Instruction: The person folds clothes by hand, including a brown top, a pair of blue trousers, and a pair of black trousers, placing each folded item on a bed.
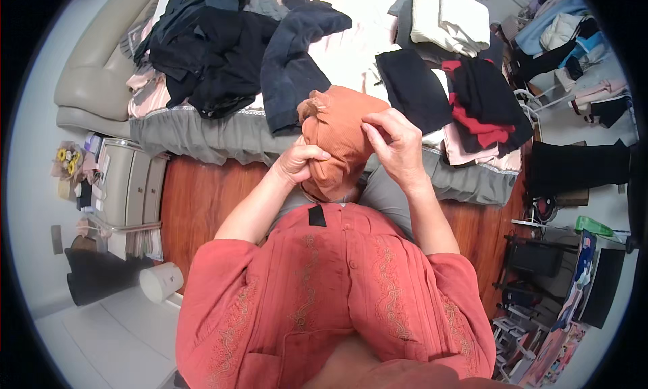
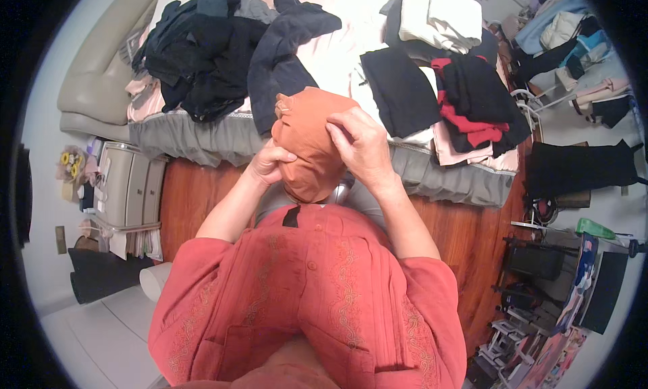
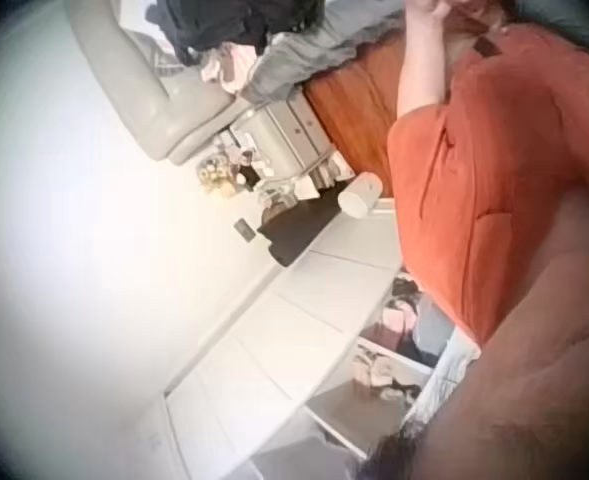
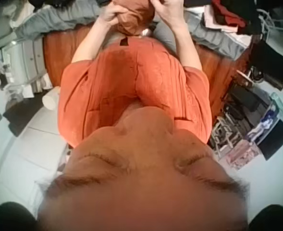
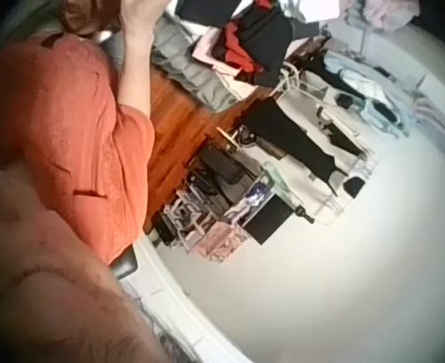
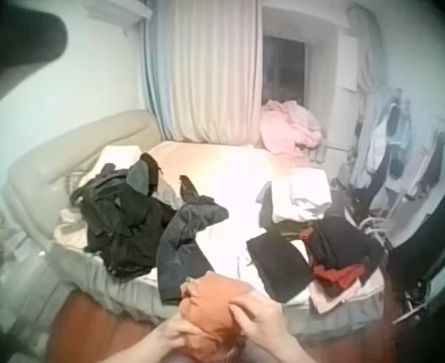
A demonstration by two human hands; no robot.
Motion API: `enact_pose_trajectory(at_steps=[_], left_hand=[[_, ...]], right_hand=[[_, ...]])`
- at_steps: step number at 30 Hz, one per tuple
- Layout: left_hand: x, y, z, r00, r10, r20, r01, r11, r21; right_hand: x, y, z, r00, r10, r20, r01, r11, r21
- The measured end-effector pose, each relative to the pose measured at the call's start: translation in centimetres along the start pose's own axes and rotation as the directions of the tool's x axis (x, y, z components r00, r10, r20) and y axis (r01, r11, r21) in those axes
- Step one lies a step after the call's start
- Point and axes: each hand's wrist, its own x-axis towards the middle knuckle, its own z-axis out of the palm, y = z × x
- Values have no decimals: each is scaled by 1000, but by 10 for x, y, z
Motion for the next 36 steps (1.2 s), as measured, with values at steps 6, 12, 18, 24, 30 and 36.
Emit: enact_pose_trajectory(at_steps=[6, 12, 18, 24, 30, 36], left_hand=[[2, -2, -1, 1000, -18, 12, 18, 1000, -2], [5, -4, -2, 1000, -19, -23, 21, 997, 68], [9, -8, -5, 1000, -26, -14, 26, 1000, 18], [8, 0, -6, 999, -19, -30, 20, 1000, 19], [9, 6, -6, 999, -24, -32, 25, 999, 29], [10, 7, 4, 995, -101, -14, 102, 988, 117]], right_hand=[[-4, 3, 1, 1000, -28, 10, 29, 997, -65], [-5, 6, 3, 994, -103, 20, 105, 966, -235], [-25, 41, -28, 966, 209, -155, -217, 976, -33], [-117, 160, -165, 808, 495, -318, -588, 700, -404], [-290, 241, -227, 370, 748, -552, -749, -111, -653], [-325, 271, -229, 495, 676, -546, -773, 55, -632]])
